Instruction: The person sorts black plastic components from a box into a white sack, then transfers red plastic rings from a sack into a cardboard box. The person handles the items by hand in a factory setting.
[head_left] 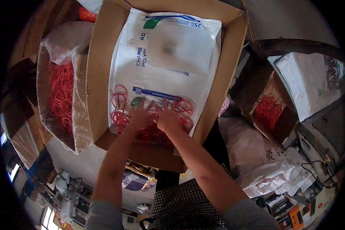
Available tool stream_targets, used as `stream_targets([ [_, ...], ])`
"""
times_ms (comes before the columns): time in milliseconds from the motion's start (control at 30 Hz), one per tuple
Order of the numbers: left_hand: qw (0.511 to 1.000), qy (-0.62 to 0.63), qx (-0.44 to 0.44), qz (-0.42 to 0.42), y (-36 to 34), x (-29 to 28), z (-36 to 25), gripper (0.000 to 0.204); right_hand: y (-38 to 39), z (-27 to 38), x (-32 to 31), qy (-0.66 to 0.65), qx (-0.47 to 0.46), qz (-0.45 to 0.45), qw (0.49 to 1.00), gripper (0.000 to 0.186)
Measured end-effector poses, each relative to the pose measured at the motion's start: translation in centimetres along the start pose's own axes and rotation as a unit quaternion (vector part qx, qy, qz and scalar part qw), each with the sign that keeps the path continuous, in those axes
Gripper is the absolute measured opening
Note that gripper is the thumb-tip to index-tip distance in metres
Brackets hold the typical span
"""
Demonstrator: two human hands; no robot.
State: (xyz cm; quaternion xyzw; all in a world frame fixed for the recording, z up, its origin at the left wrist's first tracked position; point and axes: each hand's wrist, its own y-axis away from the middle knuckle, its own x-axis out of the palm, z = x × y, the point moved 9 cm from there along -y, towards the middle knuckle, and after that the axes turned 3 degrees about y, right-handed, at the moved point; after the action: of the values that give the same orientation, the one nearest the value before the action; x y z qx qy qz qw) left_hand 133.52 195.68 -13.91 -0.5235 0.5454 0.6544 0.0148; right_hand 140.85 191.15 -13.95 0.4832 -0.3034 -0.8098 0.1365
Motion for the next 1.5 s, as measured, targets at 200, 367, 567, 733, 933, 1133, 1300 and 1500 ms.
stream_targets([
  [200,0.908,0.403,-0.097,-0.067,0.9,9.2,6.4,0.06,3.6,0.7,3.9,0.001,-0.033,0.086,0.996,0.064],
  [367,0.977,0.075,-0.161,-0.114,-2.2,3.8,16.5,0.068,1.9,-2.8,-3.1,0.01,0.066,-0.099,0.993,0.066],
  [567,0.953,0.208,-0.218,-0.038,2.9,8.3,13.6,0.058,2.9,-4.9,-1.1,-0.057,0.159,0.01,0.986,0.068],
  [733,0.97,0.091,-0.223,0.032,4.1,4.5,9.9,0.052,5.6,-4.0,-1.0,-0.024,0.14,-0.004,0.99,0.069],
  [933,0.943,0.007,-0.077,-0.325,-6.0,-11.3,8.6,0.082,4.8,-2.8,-0.5,-0.022,0.082,-0.103,0.991,0.047],
  [1133,0.963,-0.081,-0.182,-0.18,-13.7,-12.8,12.8,0.088,9.6,-5.7,-13.0,-0.374,-0.095,-0.283,0.878,0.029],
  [1300,0.949,-0.06,-0.272,-0.146,-14.9,-12.7,10.2,0.074,13.2,-15.6,-13.2,-0.374,0.086,-0.36,0.85,0.022],
  [1500,0.943,0.146,-0.055,-0.294,-13.6,-8.2,18.9,0.042,15.8,-13.2,-15.2,-0.411,0.042,-0.412,0.812,0.02],
])
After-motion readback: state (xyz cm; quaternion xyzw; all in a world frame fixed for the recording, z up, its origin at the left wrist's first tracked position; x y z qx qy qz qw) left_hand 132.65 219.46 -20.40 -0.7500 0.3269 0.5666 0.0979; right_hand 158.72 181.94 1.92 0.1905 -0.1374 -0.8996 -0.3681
